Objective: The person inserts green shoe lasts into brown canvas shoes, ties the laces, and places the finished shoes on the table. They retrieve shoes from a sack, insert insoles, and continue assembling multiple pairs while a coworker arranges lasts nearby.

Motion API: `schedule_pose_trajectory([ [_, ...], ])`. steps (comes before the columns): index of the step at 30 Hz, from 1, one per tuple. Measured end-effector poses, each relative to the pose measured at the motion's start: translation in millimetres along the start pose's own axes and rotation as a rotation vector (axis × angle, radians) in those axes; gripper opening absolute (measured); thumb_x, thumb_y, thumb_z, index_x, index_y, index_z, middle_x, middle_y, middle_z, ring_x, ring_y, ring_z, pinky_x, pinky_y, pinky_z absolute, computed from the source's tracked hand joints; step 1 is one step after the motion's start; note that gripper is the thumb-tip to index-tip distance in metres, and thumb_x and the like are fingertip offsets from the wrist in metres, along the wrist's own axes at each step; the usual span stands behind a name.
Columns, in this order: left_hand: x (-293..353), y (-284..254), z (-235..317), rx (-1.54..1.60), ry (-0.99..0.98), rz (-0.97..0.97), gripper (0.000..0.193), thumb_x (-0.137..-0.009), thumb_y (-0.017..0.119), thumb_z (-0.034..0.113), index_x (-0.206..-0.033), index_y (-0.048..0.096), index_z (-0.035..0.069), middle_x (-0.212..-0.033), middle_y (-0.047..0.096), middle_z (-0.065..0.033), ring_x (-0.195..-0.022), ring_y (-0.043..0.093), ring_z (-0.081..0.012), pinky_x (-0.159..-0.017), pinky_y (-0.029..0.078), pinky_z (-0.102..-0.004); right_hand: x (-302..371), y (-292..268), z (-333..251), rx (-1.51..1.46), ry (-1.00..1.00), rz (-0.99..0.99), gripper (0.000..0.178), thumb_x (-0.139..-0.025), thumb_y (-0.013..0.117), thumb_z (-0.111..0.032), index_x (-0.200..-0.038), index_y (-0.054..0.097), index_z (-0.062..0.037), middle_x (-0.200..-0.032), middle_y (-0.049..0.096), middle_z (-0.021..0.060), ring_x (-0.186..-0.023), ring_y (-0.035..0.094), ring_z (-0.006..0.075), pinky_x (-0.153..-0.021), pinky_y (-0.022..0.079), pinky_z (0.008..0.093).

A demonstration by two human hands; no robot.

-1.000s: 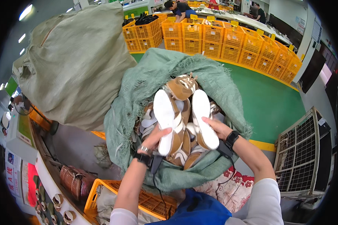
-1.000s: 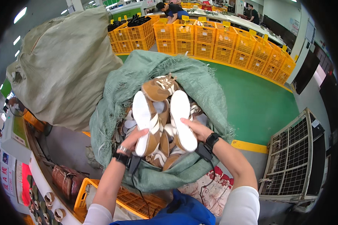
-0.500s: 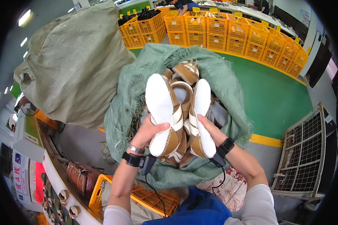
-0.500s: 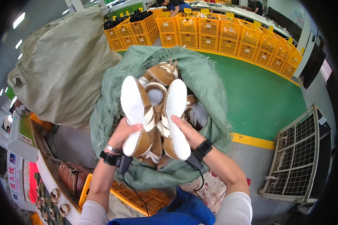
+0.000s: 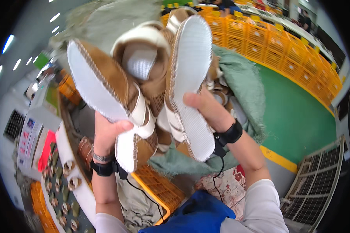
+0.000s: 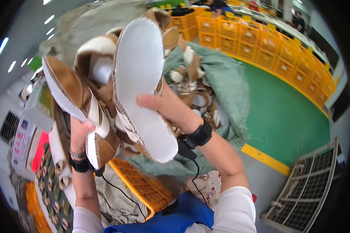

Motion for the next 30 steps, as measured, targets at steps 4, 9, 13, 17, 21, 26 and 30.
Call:
schedule_pose_trajectory([
  [4,71,-26,73,-0.104,0.108,0.223,0.058,-0.059,0.084,0.019,-0.106,0.058,-0.002,-0.093,0.062,-0.0056,-0.082,0.06,-0.0129,-0.074,0.049,-0.0272,-8,67,-14,-0.004,0.077,-0.188,0.073,-0.08,0.071,-0.032,-0.134,0.035,-0.0002,-0.121,0.053,0.0095,-0.107,0.054,0.0165,-0.092,0.045,0.0307],
  [9,266,-45,141,-0.342,0.061,0.578,0.061,-0.061,0.085,0.02,-0.111,0.059,-0.003,-0.101,0.066,-0.0122,-0.091,0.063,-0.0175,-0.082,0.051,-0.0318,25,195,30,0.06,0.312,-0.432,0.05,-0.084,0.066,-0.025,-0.124,0.048,-0.0005,-0.11,0.059,0.0064,-0.095,0.059,0.0156,-0.083,0.05,0.0308],
  [13,461,3,193,-0.585,0.066,1.111,0.08,-0.06,0.087,0.026,-0.125,0.05,-0.002,-0.117,0.061,-0.0117,-0.107,0.057,-0.0195,-0.096,0.043,-0.0325,105,340,92,-0.193,0.566,-0.724,0.055,-0.082,0.07,-0.035,-0.123,0.049,-0.0043,-0.109,0.058,0.0046,-0.095,0.058,0.0166,-0.082,0.049,0.0316],
  [17,626,97,222,-0.484,-0.167,1.58,0.077,-0.062,0.085,0.026,-0.125,0.051,-0.001,-0.116,0.061,-0.0105,-0.107,0.057,-0.0191,-0.096,0.043,-0.0324,229,464,131,-0.298,0.838,-1.342,0.06,-0.081,0.069,-0.04,-0.124,0.044,-0.0047,-0.104,0.055,0.003,-0.09,0.056,0.014,-0.077,0.048,0.0281],
  [21,735,211,227,-0.397,-0.18,2.024,0.069,-0.067,0.083,0.023,-0.124,0.051,-0.001,-0.116,0.061,-0.0102,-0.106,0.057,-0.0176,-0.094,0.045,-0.0324,372,556,150,-0.324,1.157,-1.843,0.062,-0.082,0.067,-0.039,-0.127,0.043,-0.0032,-0.109,0.055,0.0053,-0.096,0.055,0.0141,-0.081,0.048,0.0281],
  [26,817,285,188,-0.254,-0.22,2.303,0.07,-0.074,0.077,0.026,-0.13,0.045,0.0,-0.12,0.057,-0.0098,-0.108,0.056,-0.0174,-0.093,0.045,-0.0318,517,610,202,-0.087,1.186,-2.123,0.085,-0.083,0.068,-0.041,-0.143,0.02,-0.0035,-0.13,0.045,0.0111,-0.112,0.049,0.0186,-0.093,0.044,0.0315],
  [30,861,308,153,-0.015,-0.274,2.304,0.07,-0.082,0.069,0.032,-0.136,0.039,0.0,-0.127,0.053,-0.0101,-0.113,0.053,-0.0181,-0.097,0.043,-0.0321,557,636,257,0.126,1.243,-2.312,0.102,-0.082,0.067,-0.05,-0.147,0.005,-0.0026,-0.141,0.035,0.0154,-0.125,0.041,0.0221,-0.1,0.039,0.0333],
])
Point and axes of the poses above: each hand's wrist, its own x-axis away from the middle knuckle, its own y-axis out of the palm, z = x × y, the point moved 1 cm from there along -x, towards the middle knuckle
